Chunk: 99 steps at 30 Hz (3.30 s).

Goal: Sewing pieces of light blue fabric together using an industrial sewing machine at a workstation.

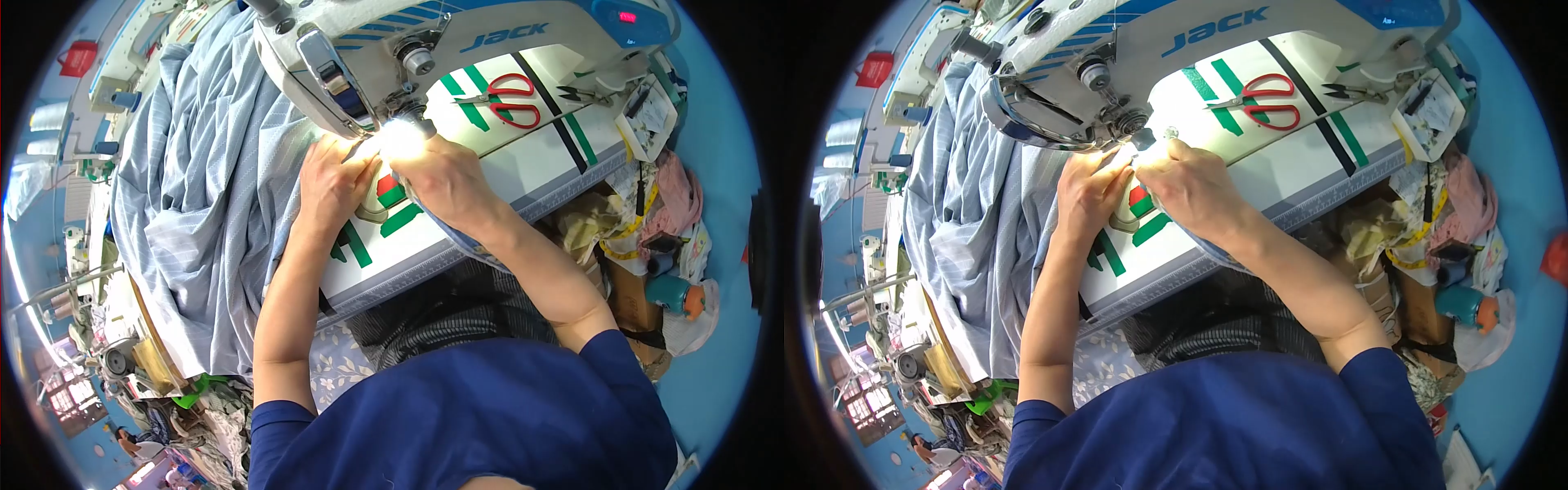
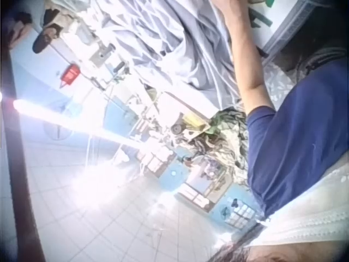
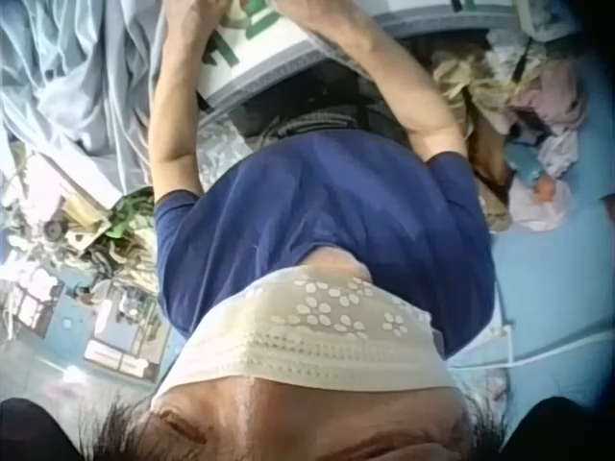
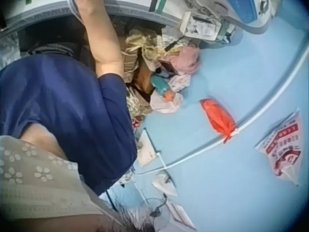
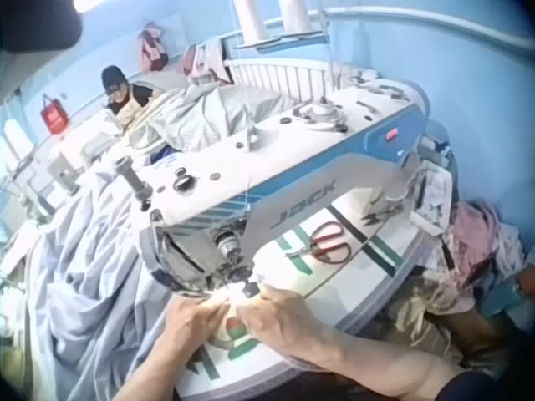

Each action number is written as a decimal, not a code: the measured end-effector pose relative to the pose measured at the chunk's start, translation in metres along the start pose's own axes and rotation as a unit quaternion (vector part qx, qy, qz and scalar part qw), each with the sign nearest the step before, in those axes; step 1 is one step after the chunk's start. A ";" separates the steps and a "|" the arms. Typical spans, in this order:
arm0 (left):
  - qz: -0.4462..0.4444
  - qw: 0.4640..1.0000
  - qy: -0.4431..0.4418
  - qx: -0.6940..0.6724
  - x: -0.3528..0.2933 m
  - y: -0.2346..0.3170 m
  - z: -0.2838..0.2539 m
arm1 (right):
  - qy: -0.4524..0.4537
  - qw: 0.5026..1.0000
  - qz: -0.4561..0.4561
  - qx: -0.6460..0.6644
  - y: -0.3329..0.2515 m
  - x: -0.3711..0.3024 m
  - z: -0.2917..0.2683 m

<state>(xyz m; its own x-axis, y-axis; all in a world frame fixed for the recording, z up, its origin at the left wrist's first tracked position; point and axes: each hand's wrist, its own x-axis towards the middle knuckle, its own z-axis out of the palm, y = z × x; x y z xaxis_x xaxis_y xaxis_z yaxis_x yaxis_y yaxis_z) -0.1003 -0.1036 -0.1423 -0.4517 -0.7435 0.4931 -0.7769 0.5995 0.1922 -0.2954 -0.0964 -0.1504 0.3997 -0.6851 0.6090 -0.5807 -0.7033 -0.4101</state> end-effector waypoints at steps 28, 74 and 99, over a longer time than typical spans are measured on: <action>0.144 0.966 -0.188 0.102 -0.009 0.001 -0.058 | -0.085 0.971 -0.208 -0.079 0.005 0.013 -0.008; -0.082 0.983 -0.144 -0.077 -0.024 0.074 -0.016 | -0.022 0.970 0.153 0.185 -0.013 -0.005 -0.006; 0.054 0.976 -0.208 0.016 0.002 0.025 -0.034 | -0.008 0.995 0.089 0.039 -0.024 -0.016 -0.008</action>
<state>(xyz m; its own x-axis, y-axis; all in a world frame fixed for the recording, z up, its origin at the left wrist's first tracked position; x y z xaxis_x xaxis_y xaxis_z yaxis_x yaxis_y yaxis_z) -0.1056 -0.0805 -0.1076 -0.6660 -0.7363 0.1197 -0.7249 0.6767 0.1288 -0.2940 -0.0671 -0.1452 0.3080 -0.8024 0.5112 -0.5866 -0.5832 -0.5620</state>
